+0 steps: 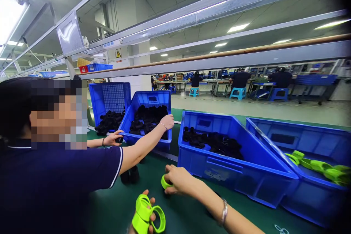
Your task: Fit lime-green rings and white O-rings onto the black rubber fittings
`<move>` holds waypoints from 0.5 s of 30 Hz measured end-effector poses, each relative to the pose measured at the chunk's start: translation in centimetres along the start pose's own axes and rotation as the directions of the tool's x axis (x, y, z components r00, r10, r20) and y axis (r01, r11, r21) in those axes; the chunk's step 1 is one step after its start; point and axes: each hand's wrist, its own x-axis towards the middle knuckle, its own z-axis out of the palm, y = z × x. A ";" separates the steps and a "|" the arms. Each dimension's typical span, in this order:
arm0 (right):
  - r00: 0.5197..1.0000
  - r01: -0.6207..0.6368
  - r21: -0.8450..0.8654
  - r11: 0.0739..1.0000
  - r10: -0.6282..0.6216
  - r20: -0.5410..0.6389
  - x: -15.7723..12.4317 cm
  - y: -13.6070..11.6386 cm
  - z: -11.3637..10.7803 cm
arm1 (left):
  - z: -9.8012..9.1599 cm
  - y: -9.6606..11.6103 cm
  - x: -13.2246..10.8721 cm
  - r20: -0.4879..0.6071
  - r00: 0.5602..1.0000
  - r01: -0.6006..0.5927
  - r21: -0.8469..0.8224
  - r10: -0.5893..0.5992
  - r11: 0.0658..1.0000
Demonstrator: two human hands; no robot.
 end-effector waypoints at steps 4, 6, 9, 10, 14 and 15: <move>0.999 0.003 -0.019 1.000 -0.002 0.055 -3.3 0.9 0.2 | 0.1 -0.3 0.9 0.060 0.998 0.032 0.016 -0.033 0.999; 0.998 -0.003 -0.016 1.000 0.004 0.061 -4.3 0.7 0.1 | 0.1 -0.4 1.3 0.066 0.997 0.049 0.029 -0.050 0.998; 0.998 -0.001 0.004 1.000 0.001 0.058 -5.3 0.3 -0.3 | 0.0 -0.4 1.6 0.056 0.996 0.064 0.041 -0.066 0.997; 0.999 0.000 0.011 1.000 -0.001 0.053 -5.5 0.1 -0.4 | 0.0 -0.4 1.6 0.048 0.996 0.068 0.042 -0.070 0.997; 1.000 0.005 0.029 1.000 -0.006 0.018 -5.8 -0.3 -0.7 | 0.6 -0.2 0.7 -0.003 0.997 0.083 0.038 -0.083 0.996; 1.000 0.008 0.035 0.999 -0.008 0.013 -5.7 -0.5 -0.6 | 0.8 -0.2 0.1 -0.020 0.996 0.089 0.037 -0.088 0.995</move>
